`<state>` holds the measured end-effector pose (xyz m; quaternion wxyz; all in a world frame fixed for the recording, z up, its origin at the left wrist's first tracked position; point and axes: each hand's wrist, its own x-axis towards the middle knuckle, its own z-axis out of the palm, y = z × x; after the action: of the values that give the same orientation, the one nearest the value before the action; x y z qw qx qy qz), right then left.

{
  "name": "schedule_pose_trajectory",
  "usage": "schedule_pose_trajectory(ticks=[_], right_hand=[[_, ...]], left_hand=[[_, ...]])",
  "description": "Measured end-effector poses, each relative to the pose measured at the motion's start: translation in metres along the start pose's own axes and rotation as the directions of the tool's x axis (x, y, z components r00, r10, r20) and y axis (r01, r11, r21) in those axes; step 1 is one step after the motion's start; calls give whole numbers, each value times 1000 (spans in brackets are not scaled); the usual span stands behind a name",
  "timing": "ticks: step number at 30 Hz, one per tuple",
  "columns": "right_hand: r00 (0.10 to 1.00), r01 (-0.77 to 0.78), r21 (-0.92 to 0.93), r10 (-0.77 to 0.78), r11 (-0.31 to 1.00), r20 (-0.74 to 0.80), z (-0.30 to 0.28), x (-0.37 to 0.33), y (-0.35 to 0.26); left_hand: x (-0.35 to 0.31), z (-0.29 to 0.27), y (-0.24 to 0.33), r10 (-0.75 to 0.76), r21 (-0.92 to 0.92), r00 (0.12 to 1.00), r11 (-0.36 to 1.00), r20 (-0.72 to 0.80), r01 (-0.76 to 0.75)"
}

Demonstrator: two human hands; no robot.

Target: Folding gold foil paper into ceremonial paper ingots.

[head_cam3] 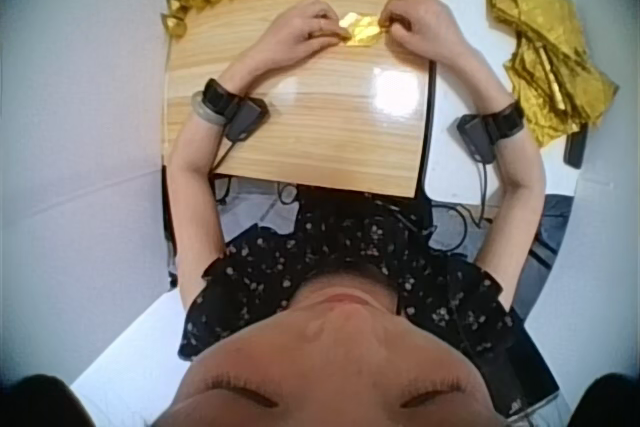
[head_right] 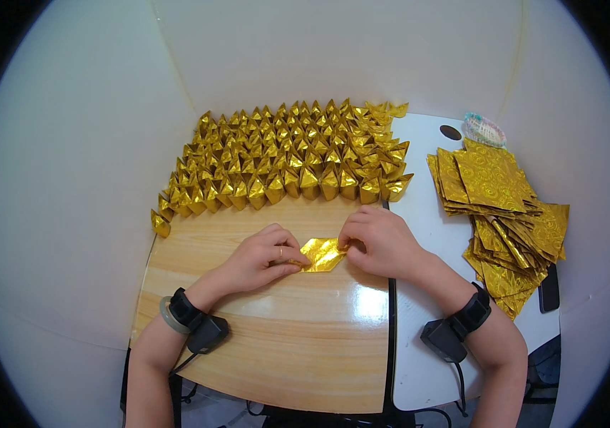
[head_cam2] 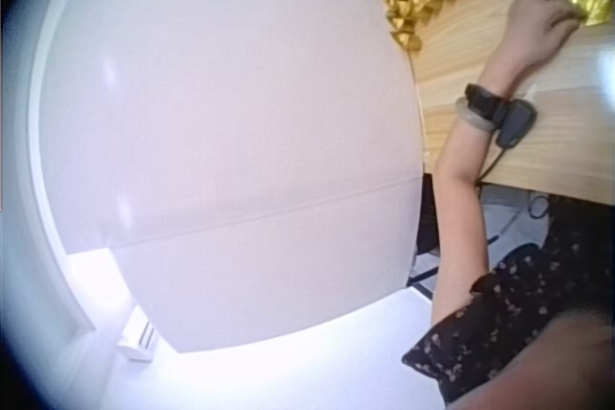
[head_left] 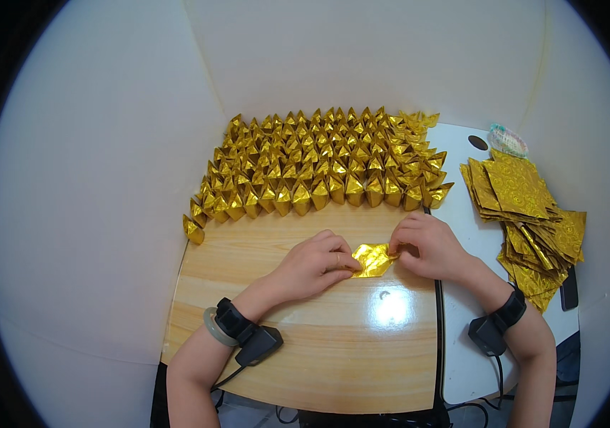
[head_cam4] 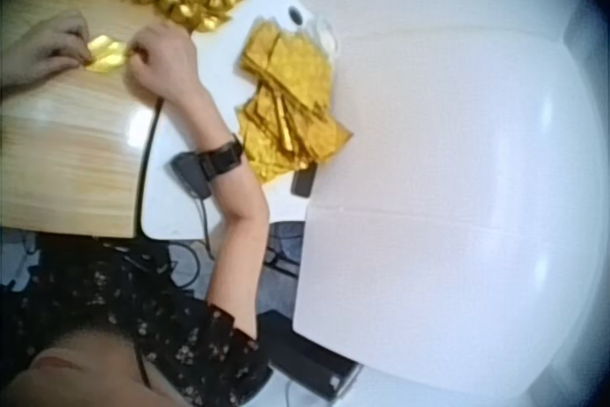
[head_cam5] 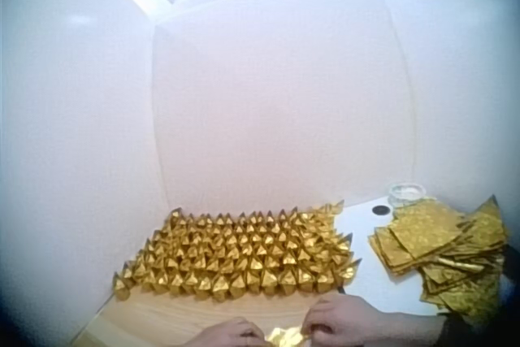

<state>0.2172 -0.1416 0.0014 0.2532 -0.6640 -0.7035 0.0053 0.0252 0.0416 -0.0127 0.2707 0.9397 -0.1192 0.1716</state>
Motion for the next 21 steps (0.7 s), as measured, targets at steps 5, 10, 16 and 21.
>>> schedule_pose_trajectory(ticks=[5,10,16,21], right_hand=[[998,52,173,-44,984,-47,9,1,1],[985,-87,97,71,991,156,6,3,-1],[968,-94,19,87,995,235,-6,-5,9],[957,-160,78,135,984,257,-9,-4,11]], left_hand=[[5,0,3,-36,41,998,999,47,34],[0,3,-6,-52,152,980,988,191,22],[-2,2,-5,-121,236,967,970,223,67],[-2,1,-5,-166,230,961,966,220,114]])
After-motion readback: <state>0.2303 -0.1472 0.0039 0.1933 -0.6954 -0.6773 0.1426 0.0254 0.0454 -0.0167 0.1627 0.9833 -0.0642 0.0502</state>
